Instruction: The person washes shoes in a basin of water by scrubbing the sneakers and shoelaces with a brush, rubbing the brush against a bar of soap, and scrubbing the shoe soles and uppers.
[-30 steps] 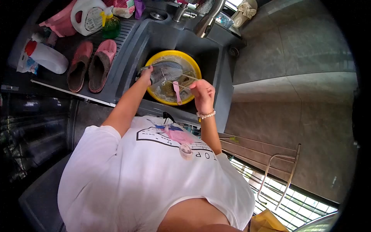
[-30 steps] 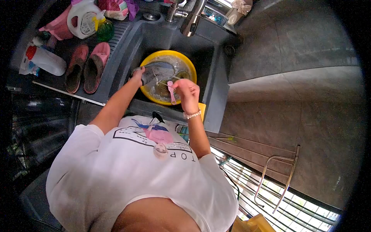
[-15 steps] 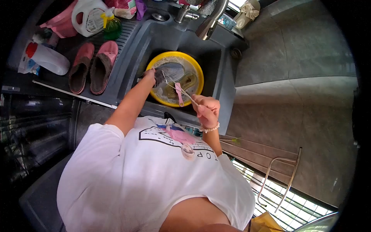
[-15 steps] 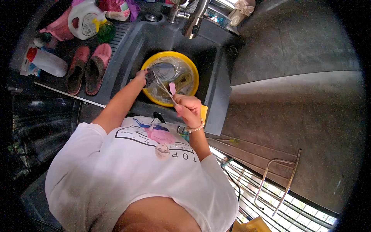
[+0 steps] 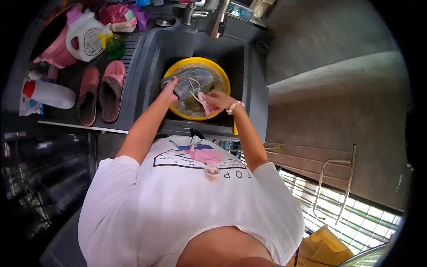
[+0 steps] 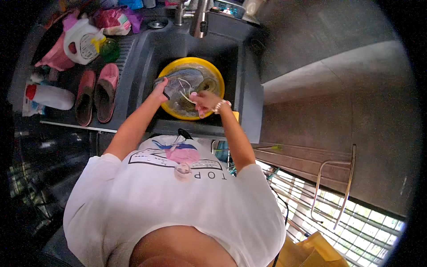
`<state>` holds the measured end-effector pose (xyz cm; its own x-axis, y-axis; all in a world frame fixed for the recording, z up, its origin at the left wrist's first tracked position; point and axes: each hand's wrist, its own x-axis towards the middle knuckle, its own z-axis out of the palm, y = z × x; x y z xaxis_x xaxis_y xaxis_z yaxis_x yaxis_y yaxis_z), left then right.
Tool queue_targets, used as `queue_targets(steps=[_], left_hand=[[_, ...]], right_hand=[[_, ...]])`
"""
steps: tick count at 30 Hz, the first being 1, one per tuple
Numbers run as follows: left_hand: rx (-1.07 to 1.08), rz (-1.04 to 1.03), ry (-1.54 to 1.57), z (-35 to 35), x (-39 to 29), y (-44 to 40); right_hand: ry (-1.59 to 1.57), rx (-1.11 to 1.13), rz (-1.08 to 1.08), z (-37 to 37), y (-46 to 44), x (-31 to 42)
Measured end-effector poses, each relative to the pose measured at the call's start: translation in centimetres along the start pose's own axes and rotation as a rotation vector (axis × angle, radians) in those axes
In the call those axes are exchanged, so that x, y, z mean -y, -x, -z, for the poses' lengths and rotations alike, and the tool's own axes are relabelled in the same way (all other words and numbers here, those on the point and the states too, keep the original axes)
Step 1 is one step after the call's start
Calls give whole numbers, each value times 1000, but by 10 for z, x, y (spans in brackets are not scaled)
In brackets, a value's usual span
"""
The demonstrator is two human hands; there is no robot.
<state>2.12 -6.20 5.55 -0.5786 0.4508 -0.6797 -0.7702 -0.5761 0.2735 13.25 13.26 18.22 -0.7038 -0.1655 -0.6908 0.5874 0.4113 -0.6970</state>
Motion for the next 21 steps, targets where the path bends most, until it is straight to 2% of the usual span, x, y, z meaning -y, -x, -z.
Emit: queue_targets(steps=[1, 3, 5, 6, 8, 9, 11, 13, 14, 15, 17, 18, 19, 21], left_hand=[[17, 34, -39, -1, 2, 1], [103, 54, -72, -2, 3, -4], [233, 35, -44, 0, 7, -6], [127, 57, -33, -16, 4, 9], [152, 102, -120, -29, 1, 32], [263, 80, -128, -23, 0, 25], [201, 40, -254, -26, 1, 35], [200, 48, -266, -22, 3, 31], [198, 46, -274, -19, 3, 30], [194, 45, -237, -24, 3, 37], [185, 40, -195, -34, 7, 49], [144, 0, -220, -40, 10, 52], [102, -40, -245, -42, 11, 54], [173, -3, -219, -36, 11, 44]], right_hand=[[-15, -14, 3, -9, -11, -6], [783, -787, 227, -17, -45, -11], [710, -959, 355, -30, -37, 16], [787, -1095, 487, -33, -36, 21], [855, -1070, 512, -33, -50, 20], [823, -1043, 457, -31, -54, 21], [741, -1025, 402, -28, -53, 25], [664, -580, 259, -22, -39, 34], [513, -542, 306, -23, -42, 28], [515, -541, 310, -26, -48, 20], [446, -713, 373, -44, -63, 4], [517, -970, 343, -55, -49, 8], [517, -964, 346, -55, -49, 4], [489, -1099, 294, -55, -54, 0]])
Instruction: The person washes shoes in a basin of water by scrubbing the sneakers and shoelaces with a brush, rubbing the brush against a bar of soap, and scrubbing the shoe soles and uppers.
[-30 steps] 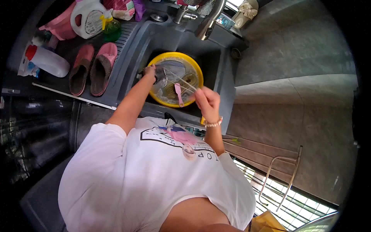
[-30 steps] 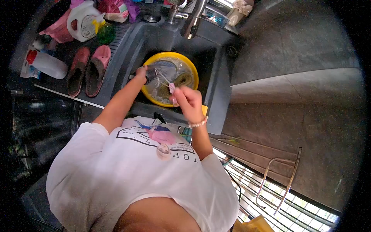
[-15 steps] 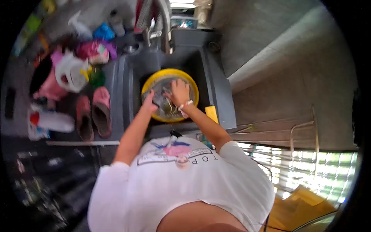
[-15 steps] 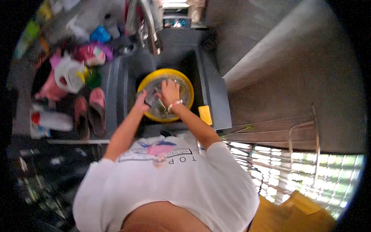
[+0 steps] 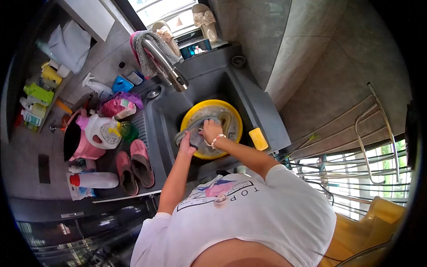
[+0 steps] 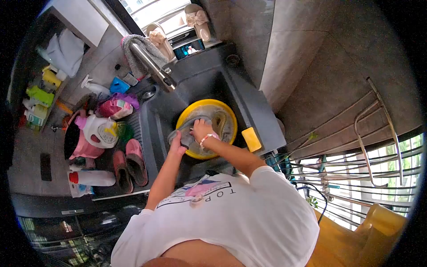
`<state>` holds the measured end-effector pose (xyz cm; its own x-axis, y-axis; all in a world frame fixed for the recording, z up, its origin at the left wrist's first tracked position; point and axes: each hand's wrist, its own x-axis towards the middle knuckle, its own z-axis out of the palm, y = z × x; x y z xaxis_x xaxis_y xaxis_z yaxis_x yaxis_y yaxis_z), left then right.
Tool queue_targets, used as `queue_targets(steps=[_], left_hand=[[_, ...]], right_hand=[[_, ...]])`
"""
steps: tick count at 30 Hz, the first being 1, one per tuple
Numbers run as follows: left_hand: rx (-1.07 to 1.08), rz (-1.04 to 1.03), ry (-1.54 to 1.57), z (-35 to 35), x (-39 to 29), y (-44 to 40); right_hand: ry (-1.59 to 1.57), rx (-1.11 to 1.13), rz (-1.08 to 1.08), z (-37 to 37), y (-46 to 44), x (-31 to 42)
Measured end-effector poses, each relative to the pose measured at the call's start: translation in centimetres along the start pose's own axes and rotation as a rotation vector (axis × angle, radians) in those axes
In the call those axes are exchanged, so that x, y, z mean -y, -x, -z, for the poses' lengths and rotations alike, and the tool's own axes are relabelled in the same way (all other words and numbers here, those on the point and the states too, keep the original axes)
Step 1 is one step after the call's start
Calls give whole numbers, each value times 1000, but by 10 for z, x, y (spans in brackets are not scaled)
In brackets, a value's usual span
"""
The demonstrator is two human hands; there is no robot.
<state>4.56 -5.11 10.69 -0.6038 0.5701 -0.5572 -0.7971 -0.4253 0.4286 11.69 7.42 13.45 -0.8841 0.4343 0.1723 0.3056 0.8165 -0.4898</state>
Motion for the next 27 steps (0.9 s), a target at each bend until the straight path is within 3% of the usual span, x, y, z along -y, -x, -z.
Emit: queue_targets(steps=[1, 3, 4, 8, 10, 12, 15, 19, 23, 27], left_hand=[[12, -5, -30, 4, 1, -3], [-7, -17, -120, 16, -1, -6], [-19, -11, -125, 17, -7, -1], [-6, 89, 14, 24, -25, -1], [35, 65, -39, 44, -25, -22], [-58, 35, -112, 19, -28, -13], [-151, 12, -36, 27, -33, -33], [-115, 209, 124, 52, -43, -65], [-226, 83, -92, 72, -29, -91], [-289, 129, -33, 88, -29, -102]], right_hand=[[-7, 4, 1, 0, 0, 0], [24, 284, 168, 1, -4, -6], [14, 291, 162, 2, -2, -5], [-377, 127, 235, -6, -6, 8], [-407, 132, 75, -1, -3, 31], [-570, 132, -21, 11, -1, 44], [-708, 123, -63, 38, 9, 60], [-966, 53, -158, 81, 16, 64], [-1029, -10, -122, 121, 27, 73], [-893, -50, 23, 192, 51, 104]])
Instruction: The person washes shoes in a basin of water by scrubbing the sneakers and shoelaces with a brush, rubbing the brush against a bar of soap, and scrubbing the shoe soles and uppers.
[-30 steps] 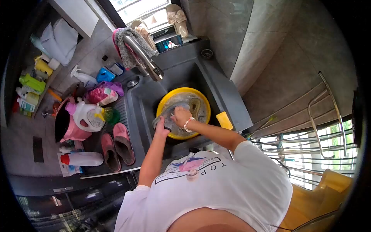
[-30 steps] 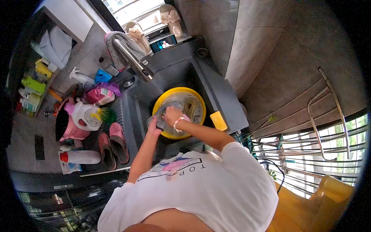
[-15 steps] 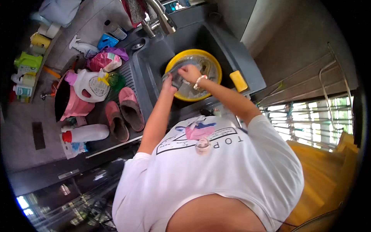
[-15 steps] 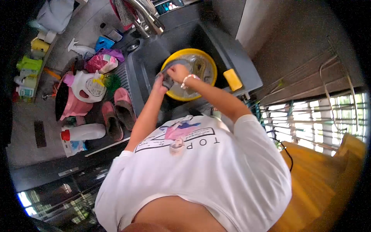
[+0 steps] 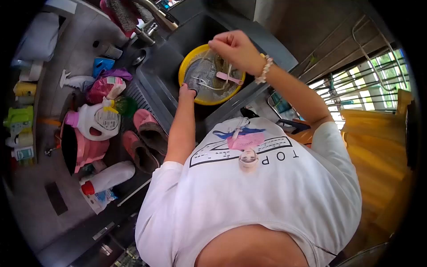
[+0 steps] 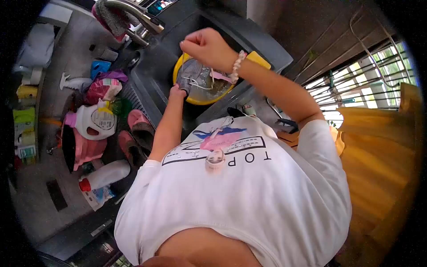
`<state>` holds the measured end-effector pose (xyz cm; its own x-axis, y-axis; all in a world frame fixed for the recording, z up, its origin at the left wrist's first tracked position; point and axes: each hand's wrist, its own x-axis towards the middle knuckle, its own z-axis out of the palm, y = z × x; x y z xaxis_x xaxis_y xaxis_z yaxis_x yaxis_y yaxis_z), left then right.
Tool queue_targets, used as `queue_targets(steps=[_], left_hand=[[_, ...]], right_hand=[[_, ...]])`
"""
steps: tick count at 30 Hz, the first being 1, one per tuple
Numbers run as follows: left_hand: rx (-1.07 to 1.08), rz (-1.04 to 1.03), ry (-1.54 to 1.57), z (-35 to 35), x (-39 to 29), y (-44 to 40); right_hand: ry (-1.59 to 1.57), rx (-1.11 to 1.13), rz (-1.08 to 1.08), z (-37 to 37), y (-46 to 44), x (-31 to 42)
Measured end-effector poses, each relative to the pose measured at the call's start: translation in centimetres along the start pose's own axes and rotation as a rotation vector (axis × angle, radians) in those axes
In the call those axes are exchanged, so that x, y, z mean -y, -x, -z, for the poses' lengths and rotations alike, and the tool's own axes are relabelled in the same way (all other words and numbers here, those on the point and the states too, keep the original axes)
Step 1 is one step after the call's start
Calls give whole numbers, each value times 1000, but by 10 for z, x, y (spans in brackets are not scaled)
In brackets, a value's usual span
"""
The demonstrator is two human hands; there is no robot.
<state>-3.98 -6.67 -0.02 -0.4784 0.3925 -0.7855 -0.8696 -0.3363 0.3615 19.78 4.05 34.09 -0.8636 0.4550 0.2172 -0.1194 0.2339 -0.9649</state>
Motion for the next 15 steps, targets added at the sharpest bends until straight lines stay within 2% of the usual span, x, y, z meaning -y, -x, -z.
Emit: queue_targets(steps=[3, 5, 6, 8, 11, 13, 15], left_hand=[[-35, 26, 28, 6, 2, -12], [-48, 38, 50, 6, 3, -21], [-52, 42, 64, 5, 3, -24], [-58, 51, 89, 2, 3, -28], [-52, 68, 116, -4, -2, -25], [-44, -63, -42, -6, -1, -14], [-28, -30, -31, -9, 0, 3]], right_hand=[[8, -46, 55, 11, 4, 22], [133, -131, 349, 17, 11, 48], [142, -135, 347, 19, 13, 66], [-192, -83, 127, 21, 19, 95], [-177, -87, 150, 22, 18, 102], [-157, -45, 143, 27, 13, 99], [-144, 11, 130, 36, 1, 81]])
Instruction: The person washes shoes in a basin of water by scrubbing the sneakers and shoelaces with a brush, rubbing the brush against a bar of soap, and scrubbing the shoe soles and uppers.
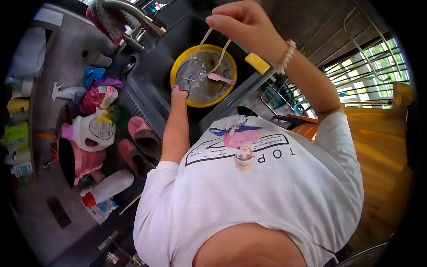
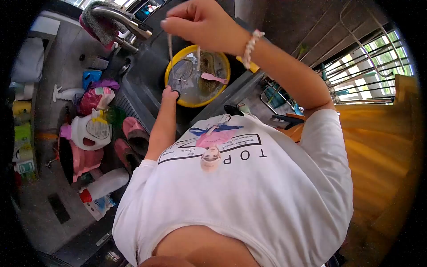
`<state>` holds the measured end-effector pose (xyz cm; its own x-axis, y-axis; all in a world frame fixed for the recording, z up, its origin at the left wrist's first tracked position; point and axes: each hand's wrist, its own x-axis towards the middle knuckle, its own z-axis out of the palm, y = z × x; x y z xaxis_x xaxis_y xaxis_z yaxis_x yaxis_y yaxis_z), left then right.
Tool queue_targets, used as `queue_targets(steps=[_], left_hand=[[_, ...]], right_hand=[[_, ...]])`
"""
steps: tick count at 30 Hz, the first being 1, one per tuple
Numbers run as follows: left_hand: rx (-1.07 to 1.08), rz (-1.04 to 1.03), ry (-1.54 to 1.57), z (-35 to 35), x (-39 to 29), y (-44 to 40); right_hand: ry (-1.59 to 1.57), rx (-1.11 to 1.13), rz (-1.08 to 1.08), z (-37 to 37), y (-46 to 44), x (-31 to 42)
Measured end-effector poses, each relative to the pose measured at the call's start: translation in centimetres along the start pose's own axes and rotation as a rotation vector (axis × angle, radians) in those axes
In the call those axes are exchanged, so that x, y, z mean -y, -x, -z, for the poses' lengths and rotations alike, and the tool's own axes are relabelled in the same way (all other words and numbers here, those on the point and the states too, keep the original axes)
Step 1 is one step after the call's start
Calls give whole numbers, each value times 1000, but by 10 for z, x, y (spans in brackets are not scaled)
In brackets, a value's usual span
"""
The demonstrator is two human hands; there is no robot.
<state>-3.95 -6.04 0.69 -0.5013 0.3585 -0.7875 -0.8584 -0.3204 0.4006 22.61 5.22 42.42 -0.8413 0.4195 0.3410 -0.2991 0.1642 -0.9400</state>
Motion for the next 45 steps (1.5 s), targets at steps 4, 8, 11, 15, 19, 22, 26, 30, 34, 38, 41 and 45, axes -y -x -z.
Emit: queue_targets(steps=[4, 8, 11, 15, 19, 22, 26, 30, 34, 38, 41, 45], left_hand=[[85, 42, 84, 7, 4, -15], [168, 38, 149, -11, 8, 19], [213, 6, 50, -21, 9, 39], [238, -7, -72, -44, 7, 95], [449, -32, -68, -38, 10, 96], [434, -82, -134, -34, 10, 97], [380, -111, -188, -26, 11, 99], [228, -403, -307, -29, 26, 106], [145, -393, -230, -31, 31, 106], [113, -896, -949, -21, 32, 108], [165, -1010, -1240, -14, 25, 110], [157, -918, -1306, -16, 22, 122]], right_hand=[[634, 343, -392, 51, -22, -106], [637, 551, -528, 54, -15, -195], [840, 690, -621, 33, -15, -234], [1043, 263, 225, -4, -16, -270], [1092, 425, 462, -18, -35, -271], [1197, 556, 377, -21, -40, -277], [1103, 689, 121, -20, -44, -284], [1135, 646, 223, -19, -58, -279], [1143, 599, 254, -25, -64, -282], [1138, 679, 149, -17, -67, -275], [1125, 793, 172, -25, -62, -269], [1138, 755, 212, -32, -61, -285]])
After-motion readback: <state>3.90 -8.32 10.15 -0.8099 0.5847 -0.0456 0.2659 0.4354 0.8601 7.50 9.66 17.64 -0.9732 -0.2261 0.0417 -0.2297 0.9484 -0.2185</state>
